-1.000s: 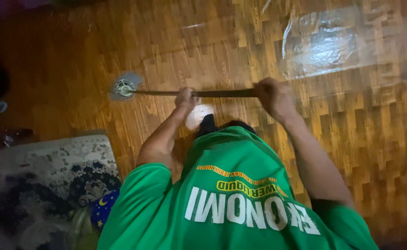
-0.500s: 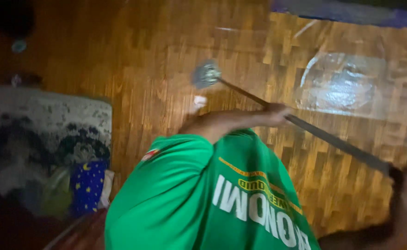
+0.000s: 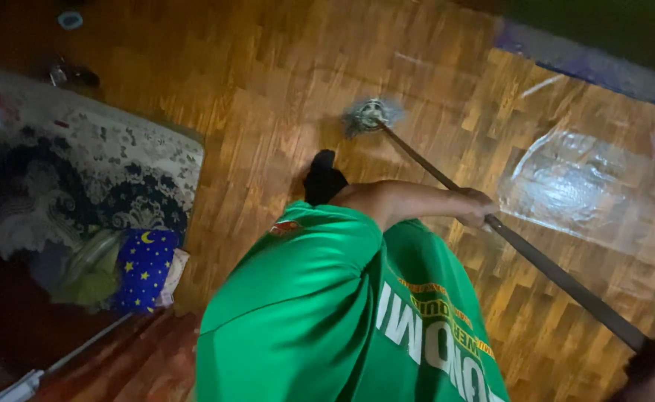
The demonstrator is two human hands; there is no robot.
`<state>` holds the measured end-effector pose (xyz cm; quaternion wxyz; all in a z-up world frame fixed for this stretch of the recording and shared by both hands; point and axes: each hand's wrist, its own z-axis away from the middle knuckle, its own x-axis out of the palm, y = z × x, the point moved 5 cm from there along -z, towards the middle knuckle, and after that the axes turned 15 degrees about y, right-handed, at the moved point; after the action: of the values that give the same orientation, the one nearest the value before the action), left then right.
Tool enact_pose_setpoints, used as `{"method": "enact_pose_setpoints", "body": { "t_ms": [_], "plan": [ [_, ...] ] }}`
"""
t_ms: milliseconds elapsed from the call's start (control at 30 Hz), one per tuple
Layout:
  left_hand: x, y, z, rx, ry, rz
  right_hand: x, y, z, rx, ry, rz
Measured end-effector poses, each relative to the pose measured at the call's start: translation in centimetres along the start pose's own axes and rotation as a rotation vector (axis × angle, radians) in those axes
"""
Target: Mopping the wooden floor using a wet mop.
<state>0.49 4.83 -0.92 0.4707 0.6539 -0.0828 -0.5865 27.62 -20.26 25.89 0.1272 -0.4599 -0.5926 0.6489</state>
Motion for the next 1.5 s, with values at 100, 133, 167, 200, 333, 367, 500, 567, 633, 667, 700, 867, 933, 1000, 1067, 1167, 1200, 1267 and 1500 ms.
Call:
{"method": "enact_pose_setpoints", "body": {
  "t_ms": [100,133,167,200,333,367,500,567,633,667,700,867,933,1000,1067,1167,1200,1267,1500],
  "plan": [
    [-4.5,-5.8,3.4,-0.069,-0.080,-0.001,8.0,-3.0,3.8,0.041,0.022,-0.078],
    [-5.8,-7.9,4.7,-0.070,-0.082,0.000,11.0,-4.0,4.9,0.058,0.032,-0.103],
    [-7.1,-10.2,6.0,-0.112,-0.069,-0.021,13.7,-5.1,6.0,0.075,0.042,-0.127],
    [-8.7,-12.7,7.3,-0.158,-0.051,-0.042,16.5,-6.4,6.9,0.088,0.047,-0.153],
    [-16.4,-18.9,12.6,-0.273,-0.024,-0.095,27.7,-10.6,8.2,0.191,0.064,-0.208],
    [-17.8,-20.6,13.6,-0.312,-0.003,-0.112,30.3,-12.1,8.7,0.197,0.062,-0.194],
    [-22.6,-26.5,17.3,-0.432,0.100,-0.152,38.3,-15.1,9.9,0.200,0.037,-0.204],
    [-23.0,-30.1,18.7,-0.443,0.143,-0.142,41.2,-17.4,10.3,0.204,0.019,-0.192],
    [-23.0,-32.6,19.4,-0.419,0.160,-0.130,42.8,-19.2,10.9,0.219,0.041,-0.169],
    [-22.9,-33.6,19.8,-0.416,0.182,-0.178,43.4,-20.0,11.4,0.221,0.016,-0.138],
    [-22.8,-34.5,20.2,-0.413,0.206,-0.225,44.0,-20.6,11.9,0.224,-0.008,-0.107],
    [-26.4,-30.5,21.1,-0.436,0.251,-0.147,43.1,-24.1,12.7,0.138,0.030,-0.021],
    [-24.8,-30.3,19.8,-0.454,0.236,-0.141,41.0,-24.1,12.8,0.086,0.045,0.015],
    [-21.3,-30.7,17.4,-0.360,0.247,-0.111,37.8,-22.2,12.7,-0.044,0.041,0.016],
    [-23.2,-26.6,16.1,-0.257,0.204,-0.051,35.6,-25.4,12.8,-0.119,0.052,0.101],
    [-25.1,-20.2,14.5,-0.116,0.122,0.029,30.8,-25.1,14.2,-0.173,0.122,0.240],
    [-25.9,-18.3,13.6,-0.078,0.096,0.042,29.1,-24.1,14.6,-0.164,0.180,0.286],
    [-25.3,-15.9,12.0,-0.044,0.045,0.043,28.4,-27.6,16.0,-0.133,0.235,0.303],
    [-21.6,-11.6,7.7,0.037,0.155,0.191,29.4,-34.8,19.0,-0.219,0.406,0.917]
  ]
}}
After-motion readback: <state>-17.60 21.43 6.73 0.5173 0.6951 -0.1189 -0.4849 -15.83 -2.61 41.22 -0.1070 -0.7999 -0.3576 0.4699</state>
